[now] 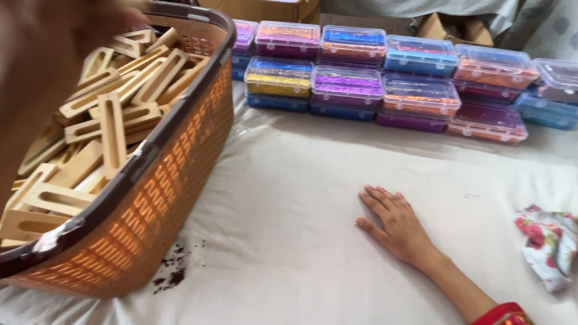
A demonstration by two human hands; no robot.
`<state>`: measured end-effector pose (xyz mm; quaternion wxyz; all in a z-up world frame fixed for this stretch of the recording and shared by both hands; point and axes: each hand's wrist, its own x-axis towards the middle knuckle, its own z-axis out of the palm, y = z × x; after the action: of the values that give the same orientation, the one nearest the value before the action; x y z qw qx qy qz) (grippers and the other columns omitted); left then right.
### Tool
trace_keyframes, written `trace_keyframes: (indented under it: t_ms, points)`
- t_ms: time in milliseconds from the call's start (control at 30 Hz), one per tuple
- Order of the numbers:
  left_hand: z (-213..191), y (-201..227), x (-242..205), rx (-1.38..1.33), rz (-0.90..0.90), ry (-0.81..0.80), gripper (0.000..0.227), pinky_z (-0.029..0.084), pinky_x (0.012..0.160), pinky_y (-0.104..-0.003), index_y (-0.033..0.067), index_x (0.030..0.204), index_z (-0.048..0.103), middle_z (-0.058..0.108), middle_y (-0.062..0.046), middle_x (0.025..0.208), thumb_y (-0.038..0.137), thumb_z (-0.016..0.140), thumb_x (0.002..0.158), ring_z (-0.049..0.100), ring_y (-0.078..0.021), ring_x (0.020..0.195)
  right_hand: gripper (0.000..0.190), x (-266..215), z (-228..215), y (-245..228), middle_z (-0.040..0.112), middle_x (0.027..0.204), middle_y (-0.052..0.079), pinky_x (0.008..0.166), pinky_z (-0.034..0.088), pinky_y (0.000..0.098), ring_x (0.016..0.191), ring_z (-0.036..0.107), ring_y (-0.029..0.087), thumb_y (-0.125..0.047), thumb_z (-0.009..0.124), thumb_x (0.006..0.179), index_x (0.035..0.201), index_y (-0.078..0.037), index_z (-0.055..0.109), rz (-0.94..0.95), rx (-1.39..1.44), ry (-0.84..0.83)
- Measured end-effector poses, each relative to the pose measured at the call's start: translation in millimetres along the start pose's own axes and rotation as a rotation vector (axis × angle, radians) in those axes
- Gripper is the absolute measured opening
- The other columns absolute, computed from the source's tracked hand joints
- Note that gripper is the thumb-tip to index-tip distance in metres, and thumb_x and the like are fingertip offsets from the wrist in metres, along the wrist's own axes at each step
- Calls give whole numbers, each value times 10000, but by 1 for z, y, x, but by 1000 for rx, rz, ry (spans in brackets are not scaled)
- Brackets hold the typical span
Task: The person is cleaning and inspecting small wooden rollers or components using a cloth, then organizing them.
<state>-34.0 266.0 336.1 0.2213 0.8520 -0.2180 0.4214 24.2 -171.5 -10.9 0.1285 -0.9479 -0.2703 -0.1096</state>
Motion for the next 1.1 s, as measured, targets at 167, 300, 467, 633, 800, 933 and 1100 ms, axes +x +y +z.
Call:
trace_keyframes:
  t_ms: [167, 300, 467, 633, 800, 933, 1100]
  points:
    - [83, 37, -29, 604, 864, -46, 293, 598, 786, -285, 62, 1185, 578, 654, -94, 1024, 291, 690, 1042, 669, -164, 857, 668, 0, 0, -2, 397, 1591, 85, 1219, 194, 488, 1498, 298, 257, -563, 502, 970, 1482, -134, 484, 24, 21, -34]
    - [171, 115, -93, 614, 1018, -293, 256, 473, 651, -287, 159, 1099, 527, 590, 20, 883, 411, 540, 1054, 603, -131, 772, 641, -4, 12, 12, 397, 1603, 103, 1214, 210, 496, 1502, 297, 265, -417, 570, 944, 1487, -93, 471, -30, -28, 11]
    - [308, 136, -157, 310, 971, -330, 474, 507, 710, -310, 162, 992, 551, 638, -1, 831, 627, 561, 896, 677, -177, 825, 605, -2, -7, 9, 513, 1498, 149, 1144, 321, 517, 1388, 452, 290, -318, 566, 917, 1459, -54, 524, -106, -30, 188]
    - [419, 131, -175, 125, 670, -417, 535, 526, 648, -320, 98, 1101, 588, 654, -10, 882, 597, 665, 928, 678, -171, 819, 459, 2, -20, 28, 754, 1092, 96, 946, 547, 393, 1036, 697, 217, -379, 406, 1049, 1202, -63, 701, 471, 668, 545]
    - [419, 123, -156, -93, 450, -489, 565, 576, 746, -358, 84, 1111, 578, 648, -65, 1025, 546, 747, 833, 678, -219, 973, 565, -2, -22, 41, 728, 980, 103, 896, 539, 342, 941, 660, 186, -461, 352, 1088, 1161, -9, 685, 474, 879, 624]
    - [387, 96, -158, -175, 346, -488, 715, 529, 888, -410, 99, 1308, 573, 650, -101, 1156, 494, 787, 751, 630, -262, 1083, 589, 0, -15, 53, 714, 929, 91, 827, 516, 316, 870, 616, 151, -493, 397, 1073, 1122, 13, 695, 581, 1133, 647]
    - [363, 60, -183, -223, 176, -517, 576, 438, 1034, -433, 142, 1290, 604, 663, -58, 1210, 402, 790, 810, 611, -257, 1178, 616, -1, -4, 66, 711, 847, 94, 805, 518, 297, 819, 650, 157, -512, 416, 1073, 983, 13, 725, 585, 1139, 616]
